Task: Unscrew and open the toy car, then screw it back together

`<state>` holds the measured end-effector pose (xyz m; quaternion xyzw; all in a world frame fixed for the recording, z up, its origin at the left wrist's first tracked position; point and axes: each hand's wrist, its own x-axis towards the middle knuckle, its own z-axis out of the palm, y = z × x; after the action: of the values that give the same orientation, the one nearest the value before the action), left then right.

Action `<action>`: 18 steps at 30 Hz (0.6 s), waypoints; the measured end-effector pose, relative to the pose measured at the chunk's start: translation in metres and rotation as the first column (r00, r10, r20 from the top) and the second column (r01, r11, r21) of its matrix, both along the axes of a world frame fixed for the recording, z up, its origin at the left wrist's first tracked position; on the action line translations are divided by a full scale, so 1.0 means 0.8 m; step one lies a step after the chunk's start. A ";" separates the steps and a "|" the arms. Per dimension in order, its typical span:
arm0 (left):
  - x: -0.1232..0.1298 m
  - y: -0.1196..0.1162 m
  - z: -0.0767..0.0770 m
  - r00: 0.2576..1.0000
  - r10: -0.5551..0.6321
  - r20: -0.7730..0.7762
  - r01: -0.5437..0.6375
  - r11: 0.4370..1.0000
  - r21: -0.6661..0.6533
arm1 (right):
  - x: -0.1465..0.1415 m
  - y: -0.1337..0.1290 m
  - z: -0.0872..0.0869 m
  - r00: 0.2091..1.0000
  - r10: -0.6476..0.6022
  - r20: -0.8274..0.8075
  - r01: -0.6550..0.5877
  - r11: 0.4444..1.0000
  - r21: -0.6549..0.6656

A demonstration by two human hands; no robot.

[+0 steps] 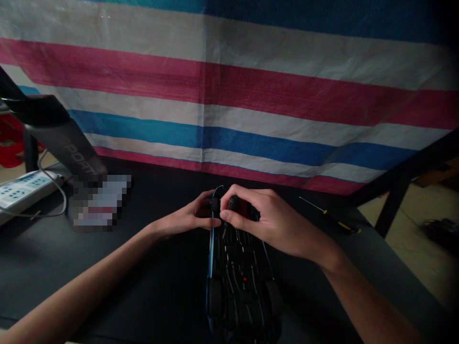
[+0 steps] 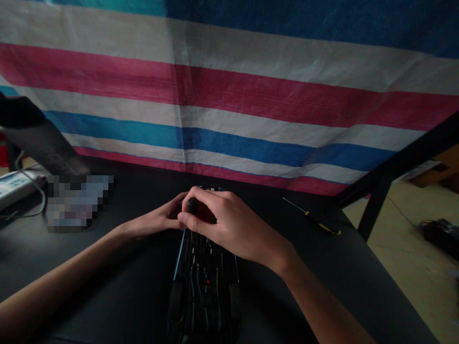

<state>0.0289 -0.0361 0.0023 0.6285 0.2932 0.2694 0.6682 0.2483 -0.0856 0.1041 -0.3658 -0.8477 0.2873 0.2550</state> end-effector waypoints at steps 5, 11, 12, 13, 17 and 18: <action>-0.004 -0.003 -0.005 0.998 0.017 -0.057 -0.014 0.998 0.062 | -0.005 -0.002 -0.005 0.999 0.035 -0.015 -0.034 0.998 0.056; -0.006 -0.003 -0.004 1.000 -0.003 -0.029 0.004 0.998 0.055 | -0.009 -0.005 -0.009 0.998 0.056 -0.024 -0.055 0.997 0.050; -0.006 -0.003 -0.004 1.000 -0.004 -0.031 0.005 0.999 0.054 | -0.009 -0.005 -0.009 0.998 0.057 -0.022 -0.055 0.997 0.052; -0.006 -0.003 -0.004 0.999 -0.003 -0.038 0.005 0.999 0.053 | -0.010 -0.005 -0.009 0.998 0.056 -0.020 -0.055 0.997 0.053; -0.006 -0.002 -0.005 0.998 -0.005 -0.055 0.009 0.998 0.068 | -0.011 -0.004 -0.012 0.999 0.052 0.001 -0.052 0.997 0.062; -0.005 -0.002 -0.006 0.999 -0.008 -0.050 0.011 0.998 0.070 | -0.012 -0.005 -0.013 0.999 0.048 0.009 -0.049 0.996 0.069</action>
<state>0.0246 -0.0378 -0.0022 0.6594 0.2972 0.2606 0.6395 0.2390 -0.0894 0.0940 -0.3374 -0.8666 0.2627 0.2572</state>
